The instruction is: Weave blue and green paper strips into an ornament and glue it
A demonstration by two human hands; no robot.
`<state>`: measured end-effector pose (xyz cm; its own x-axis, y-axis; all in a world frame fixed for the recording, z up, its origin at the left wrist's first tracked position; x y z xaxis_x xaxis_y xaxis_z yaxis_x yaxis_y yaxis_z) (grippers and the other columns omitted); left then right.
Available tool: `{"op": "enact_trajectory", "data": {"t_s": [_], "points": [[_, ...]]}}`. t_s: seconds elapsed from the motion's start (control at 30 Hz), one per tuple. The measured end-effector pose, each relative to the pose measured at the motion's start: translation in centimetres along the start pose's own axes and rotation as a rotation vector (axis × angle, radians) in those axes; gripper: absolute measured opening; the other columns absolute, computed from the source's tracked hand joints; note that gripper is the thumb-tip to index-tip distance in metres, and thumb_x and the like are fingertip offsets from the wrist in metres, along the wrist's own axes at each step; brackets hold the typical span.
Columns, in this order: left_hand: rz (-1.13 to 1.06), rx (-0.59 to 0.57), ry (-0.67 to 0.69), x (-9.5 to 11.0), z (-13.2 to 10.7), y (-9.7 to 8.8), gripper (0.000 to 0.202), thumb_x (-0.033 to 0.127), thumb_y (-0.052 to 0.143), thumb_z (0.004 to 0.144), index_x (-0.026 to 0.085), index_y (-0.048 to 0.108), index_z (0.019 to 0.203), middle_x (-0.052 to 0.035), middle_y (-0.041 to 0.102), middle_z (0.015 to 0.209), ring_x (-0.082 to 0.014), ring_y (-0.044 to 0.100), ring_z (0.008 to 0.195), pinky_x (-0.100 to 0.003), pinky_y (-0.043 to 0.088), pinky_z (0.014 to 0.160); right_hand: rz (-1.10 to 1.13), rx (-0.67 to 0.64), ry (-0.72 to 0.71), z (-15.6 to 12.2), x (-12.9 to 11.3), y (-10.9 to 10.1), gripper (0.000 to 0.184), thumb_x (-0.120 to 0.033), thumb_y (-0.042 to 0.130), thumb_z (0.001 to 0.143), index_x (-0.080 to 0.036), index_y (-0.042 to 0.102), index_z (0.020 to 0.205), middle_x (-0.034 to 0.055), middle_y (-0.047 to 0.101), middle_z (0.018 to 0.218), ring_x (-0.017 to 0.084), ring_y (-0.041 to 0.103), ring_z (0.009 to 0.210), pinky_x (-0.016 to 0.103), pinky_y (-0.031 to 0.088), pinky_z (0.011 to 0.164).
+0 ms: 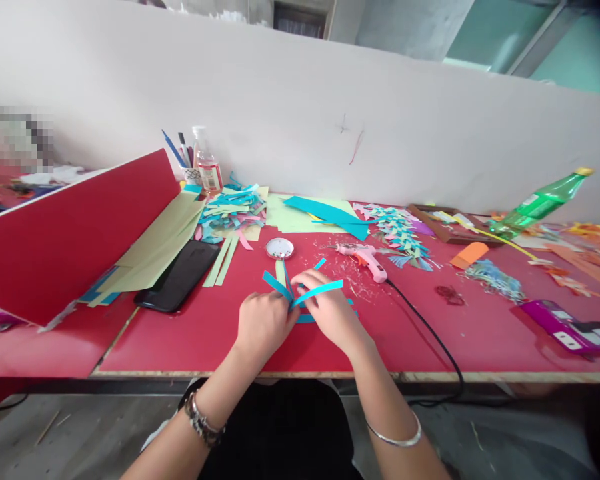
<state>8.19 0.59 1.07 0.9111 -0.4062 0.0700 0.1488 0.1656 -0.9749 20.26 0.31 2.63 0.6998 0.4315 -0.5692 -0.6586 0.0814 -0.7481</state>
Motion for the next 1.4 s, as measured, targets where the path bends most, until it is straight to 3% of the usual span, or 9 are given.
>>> {"op": "enact_trajectory", "data": {"t_s": [0.3,0.6,0.77,0.9,0.97,1.03,1.13,1.2,1.4], "points": [[0.002,0.033,-0.003,0.2,0.3,-0.2,0.038,0.037,0.035,0.082,0.014,0.061,0.067,-0.0079,0.061,0.056,-0.0217,0.059,0.055,-0.027,0.034,0.049,0.297,-0.004,0.05,0.0,-0.4,0.0,0.037,-0.009,0.039,0.079,-0.024,0.05,0.111,0.0022,0.06,0.096,0.014,0.055,0.089,0.028,0.043,0.078],[-0.008,0.014,-0.042,0.0,0.4,0.0,0.038,0.032,0.034,0.082,0.014,0.06,0.061,-0.008,0.062,0.057,-0.0201,0.059,0.057,-0.026,0.034,0.051,0.262,0.019,-0.015,0.0,-0.1,-0.1,0.042,-0.007,0.035,0.079,-0.027,0.052,0.111,0.0021,0.058,0.106,0.015,0.054,0.097,0.031,0.043,0.084],[-0.029,-0.011,-0.058,0.0,0.4,-0.1,0.035,0.032,0.037,0.08,0.015,0.06,0.062,-0.0069,0.061,0.058,-0.0193,0.059,0.058,-0.025,0.033,0.05,0.286,0.22,0.0,0.9,0.7,-2.6,0.039,-0.013,0.035,0.082,-0.027,0.046,0.116,0.0038,0.049,0.119,0.012,0.058,0.087,0.027,0.047,0.075],[-0.034,-0.02,-0.072,0.0,0.4,-0.2,0.036,0.03,0.035,0.081,0.015,0.061,0.061,-0.007,0.061,0.058,-0.0194,0.059,0.058,-0.025,0.034,0.051,0.282,0.382,0.002,3.2,1.3,-4.7,0.027,-0.019,0.035,0.084,-0.021,0.051,0.105,0.0045,0.057,0.102,0.011,0.058,0.075,0.027,0.045,0.072],[-0.045,-0.024,-0.065,0.0,0.4,-0.2,0.037,0.03,0.035,0.082,0.014,0.061,0.062,-0.0073,0.061,0.059,-0.0184,0.059,0.059,-0.025,0.034,0.052,0.252,0.276,-0.004,5.1,1.1,-4.6,0.025,-0.018,0.035,0.083,-0.019,0.055,0.097,0.0025,0.06,0.086,0.01,0.058,0.07,0.026,0.045,0.069],[-0.052,-0.027,-0.062,0.0,0.3,-0.2,0.036,0.029,0.036,0.081,0.013,0.062,0.063,-0.0078,0.062,0.06,-0.0175,0.059,0.059,-0.024,0.035,0.054,0.162,0.068,-0.066,7.3,0.5,-3.5,0.023,-0.013,0.038,0.08,-0.018,0.058,0.09,0.0009,0.061,0.079,0.011,0.057,0.071,0.024,0.043,0.068],[-0.057,-0.023,-0.073,0.1,0.3,-0.2,0.036,0.028,0.035,0.082,0.013,0.062,0.064,-0.0084,0.062,0.059,-0.0173,0.06,0.06,-0.024,0.036,0.056,0.048,-0.187,-0.237,10.5,-0.8,-0.7,0.029,-0.004,0.038,0.075,-0.017,0.06,0.087,0.0014,0.061,0.092,0.01,0.055,0.081,0.02,0.041,0.072],[-0.062,-0.016,-0.075,0.1,0.3,-0.1,0.035,0.027,0.035,0.082,0.013,0.062,0.064,-0.0089,0.062,0.059,-0.0175,0.06,0.061,-0.025,0.037,0.058,-0.067,-0.315,-0.253,12.5,-1.1,1.6,0.033,-0.002,0.036,0.076,-0.016,0.059,0.094,0.0009,0.062,0.091,0.009,0.055,0.08,0.018,0.04,0.072],[-0.079,-0.02,-0.086,-0.2,0.4,0.1,0.031,0.026,0.039,0.079,0.012,0.063,0.064,-0.0106,0.063,0.061,-0.0208,0.061,0.061,-0.027,0.04,0.058,-0.294,-0.337,-0.188,16.0,0.0,7.0,0.048,0.003,0.039,0.07,-0.019,0.053,0.11,0.0054,0.053,0.111,0.013,0.054,0.088,0.021,0.042,0.071]]}}
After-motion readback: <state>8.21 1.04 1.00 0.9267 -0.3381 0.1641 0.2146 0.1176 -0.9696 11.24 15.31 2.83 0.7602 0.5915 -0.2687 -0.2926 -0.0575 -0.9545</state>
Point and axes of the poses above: each hand's wrist, its own z-axis towards the middle knuckle, its own y-axis out of the palm, x = y × z, the point moved 2 cm from there along z, towards the middle knuckle
